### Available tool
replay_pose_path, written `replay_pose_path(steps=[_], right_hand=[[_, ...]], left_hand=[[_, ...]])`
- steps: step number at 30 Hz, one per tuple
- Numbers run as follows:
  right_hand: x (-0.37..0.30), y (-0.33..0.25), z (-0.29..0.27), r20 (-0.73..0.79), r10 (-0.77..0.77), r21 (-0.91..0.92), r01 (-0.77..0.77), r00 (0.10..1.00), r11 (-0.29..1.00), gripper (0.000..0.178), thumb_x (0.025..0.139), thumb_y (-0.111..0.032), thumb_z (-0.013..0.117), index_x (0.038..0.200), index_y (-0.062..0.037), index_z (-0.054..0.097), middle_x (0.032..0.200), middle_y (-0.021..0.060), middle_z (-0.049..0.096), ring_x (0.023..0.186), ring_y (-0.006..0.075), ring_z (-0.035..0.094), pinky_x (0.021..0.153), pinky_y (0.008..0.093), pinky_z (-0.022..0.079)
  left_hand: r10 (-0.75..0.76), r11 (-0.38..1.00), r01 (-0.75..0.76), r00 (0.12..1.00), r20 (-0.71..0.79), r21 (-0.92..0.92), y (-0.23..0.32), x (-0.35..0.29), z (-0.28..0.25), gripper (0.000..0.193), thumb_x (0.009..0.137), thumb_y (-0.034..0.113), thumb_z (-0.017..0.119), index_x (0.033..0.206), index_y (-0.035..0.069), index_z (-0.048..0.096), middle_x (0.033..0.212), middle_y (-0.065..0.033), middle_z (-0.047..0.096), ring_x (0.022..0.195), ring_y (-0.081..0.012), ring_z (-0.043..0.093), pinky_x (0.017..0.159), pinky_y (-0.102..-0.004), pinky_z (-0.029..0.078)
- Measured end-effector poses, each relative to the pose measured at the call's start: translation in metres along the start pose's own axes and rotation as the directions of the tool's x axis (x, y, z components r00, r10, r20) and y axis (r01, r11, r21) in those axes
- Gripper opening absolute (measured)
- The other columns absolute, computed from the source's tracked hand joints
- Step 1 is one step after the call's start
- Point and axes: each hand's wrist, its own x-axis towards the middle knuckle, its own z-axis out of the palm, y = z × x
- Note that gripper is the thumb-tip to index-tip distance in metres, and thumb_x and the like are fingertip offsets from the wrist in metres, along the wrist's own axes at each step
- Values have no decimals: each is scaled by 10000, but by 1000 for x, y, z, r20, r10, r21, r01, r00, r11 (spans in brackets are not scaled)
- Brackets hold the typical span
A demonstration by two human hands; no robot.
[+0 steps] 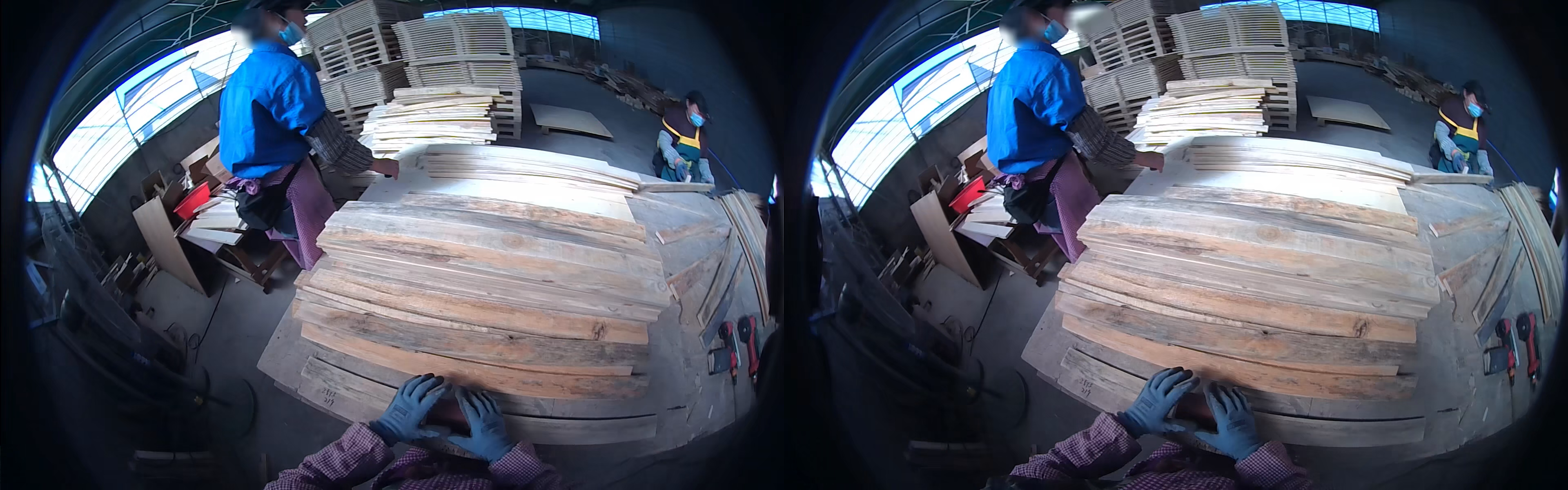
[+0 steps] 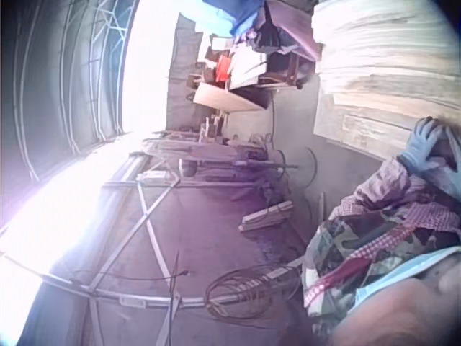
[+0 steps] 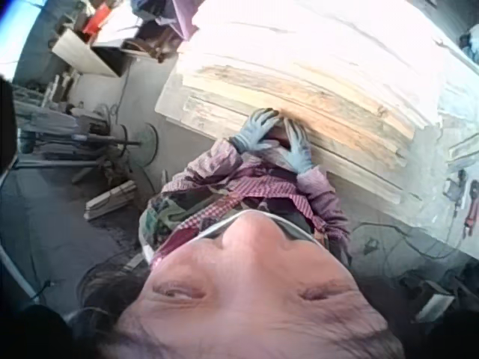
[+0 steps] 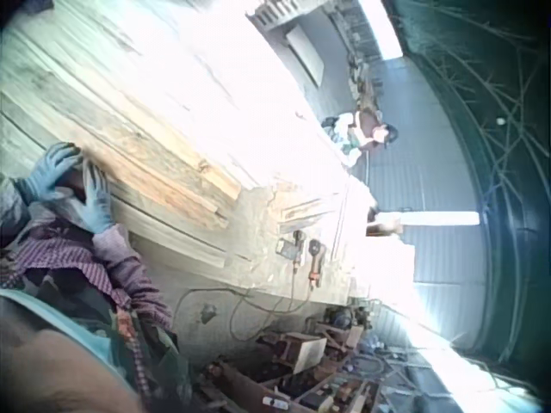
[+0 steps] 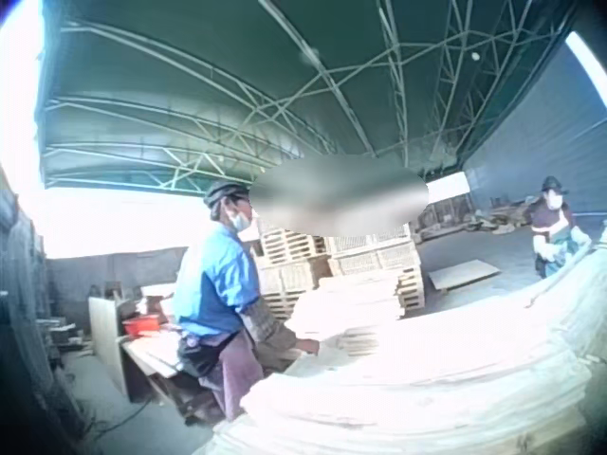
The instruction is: The person sands the surface of wooden planks using a sanding block. They move the block back and forth along the grain, occasionally repositioning the planks to reach different areas.
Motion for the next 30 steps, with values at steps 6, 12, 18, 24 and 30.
replay_pose_path(steps=[6, 12, 18, 24, 30], right_hand=[[-32, 39, 3, -449, 391, 602, -51, 803, 797, 426, 930, -21, 553, 1353, 15, 512, 1363, 170, 559, 1252, 280, 548, 1052, 372, 432], [-62, 94, 0, -527, 378, 165, -345, 761, 924, 403, 927, -244, 627, 1301, -97, 600, 1238, 184, 628, 1130, 364, 599, 974, 460, 484], [-51, 87, -5, -435, 439, -85, -521, 787, 849, 317, 862, -236, 657, 1173, -194, 703, 1118, 171, 682, 1021, 366, 648, 891, 446, 529], [-51, 99, -3, -379, 425, 121, -411, 822, 904, 291, 897, -59, 605, 1182, -22, 652, 1154, 171, 678, 1064, 281, 656, 937, 386, 511], [-58, 99, -4, -323, 438, 82, -436, 839, 896, 376, 912, -55, 553, 1282, -49, 614, 1199, 163, 642, 1059, 338, 621, 945, 404, 488]], left_hand=[[-25, 1000, 27, 992, 127, -13, 45, 10, 48, 936, 769, 612, 648, 1485, 85, 357, 1420, -221, 419, 1339, -411, 373, 1138, -569, 250], [-71, 986, 47, 987, 145, 161, 56, 17, 70, 812, 813, 565, 583, 1470, 127, 395, 1374, -198, 457, 1307, -380, 408, 1111, -565, 289], [-103, 989, 81, 977, 185, 126, 58, 22, 68, 822, 811, 561, 596, 1469, 113, 392, 1373, -198, 455, 1302, -376, 409, 1119, -552, 281], [-154, 985, 125, 945, 290, 115, 65, 32, 36, 827, 845, 568, 572, 1496, 110, 347, 1419, -207, 421, 1330, -384, 373, 1152, -546, 228], [-236, 972, 234, 947, 220, 37, 57, 16, 64, 799, 809, 571, 642, 1483, 207, 415, 1404, -192, 416, 1330, -378, 366, 1165, -553, 221]])
